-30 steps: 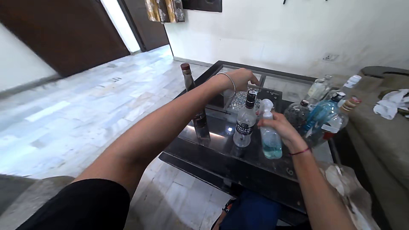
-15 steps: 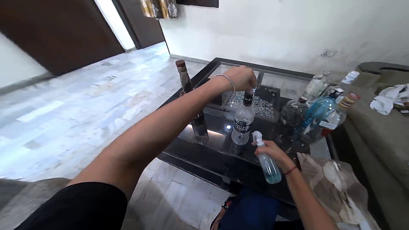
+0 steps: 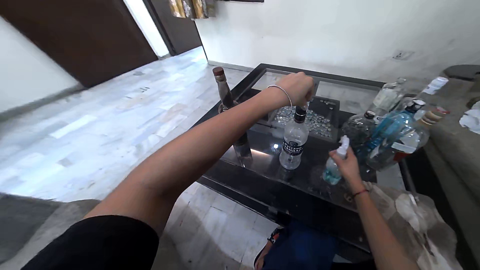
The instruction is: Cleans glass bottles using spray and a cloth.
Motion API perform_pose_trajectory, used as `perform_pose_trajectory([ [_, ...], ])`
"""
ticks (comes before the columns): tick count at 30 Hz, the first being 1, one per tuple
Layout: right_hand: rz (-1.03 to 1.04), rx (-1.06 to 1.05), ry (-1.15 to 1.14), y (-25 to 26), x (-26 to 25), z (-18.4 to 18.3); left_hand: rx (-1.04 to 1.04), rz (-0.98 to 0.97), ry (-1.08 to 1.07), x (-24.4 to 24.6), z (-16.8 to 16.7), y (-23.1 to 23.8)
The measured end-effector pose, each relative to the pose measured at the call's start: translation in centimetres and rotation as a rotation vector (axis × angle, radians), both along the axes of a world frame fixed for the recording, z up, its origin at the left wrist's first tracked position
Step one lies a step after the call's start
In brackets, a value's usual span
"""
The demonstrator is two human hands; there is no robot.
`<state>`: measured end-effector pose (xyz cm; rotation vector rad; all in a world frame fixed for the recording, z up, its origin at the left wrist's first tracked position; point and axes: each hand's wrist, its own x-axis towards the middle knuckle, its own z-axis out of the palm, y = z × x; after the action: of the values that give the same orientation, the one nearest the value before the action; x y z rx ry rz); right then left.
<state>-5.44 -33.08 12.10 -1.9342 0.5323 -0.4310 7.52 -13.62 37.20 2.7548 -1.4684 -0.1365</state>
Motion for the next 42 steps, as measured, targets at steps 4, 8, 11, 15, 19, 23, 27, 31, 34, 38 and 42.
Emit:
perform_pose_trajectory([
  [4,-0.112,-0.044,-0.145,-3.4,2.0,-2.8,-0.004,0.024,-0.009,-0.7,0.0,0.0],
  [8,-0.182,-0.092,-0.198,-5.9,2.6,-4.7,-0.052,0.051,0.013,-0.8,-0.4,0.1],
  [11,-0.209,-0.110,-0.200,-6.6,2.3,-5.0,-0.111,0.078,0.039,-0.7,-1.1,0.3],
  [15,-0.179,-0.145,-0.164,-7.5,2.0,-5.0,-0.273,0.179,0.100,-1.5,-2.5,0.8],
  [19,-0.157,-0.098,-0.086,-7.4,0.4,-4.1,-0.421,0.258,0.106,-2.9,-4.2,0.8],
  [23,-0.085,-0.093,-0.062,-7.7,-1.9,-3.8,-0.457,0.306,0.075,-3.4,-4.9,0.9],
  [27,-0.061,-0.067,0.037,-9.3,-6.1,-1.3,-0.496,0.276,0.059,-3.1,-5.4,1.0],
  [31,-0.143,-0.115,0.167,-11.9,-12.3,2.0,-0.515,0.247,0.054,-2.6,-5.5,1.3],
  [34,-0.235,-0.210,0.301,-13.6,-17.2,1.9,-0.517,0.241,0.046,-2.4,-5.4,1.4],
  [38,-0.239,-0.192,0.467,-12.7,-20.1,-0.3,-0.496,0.243,0.048,-2.3,-5.1,1.4],
  [42,-0.229,-0.129,0.497,-9.3,-19.9,-2.9,-0.490,0.239,0.052,-2.2,-5.2,1.5],
])
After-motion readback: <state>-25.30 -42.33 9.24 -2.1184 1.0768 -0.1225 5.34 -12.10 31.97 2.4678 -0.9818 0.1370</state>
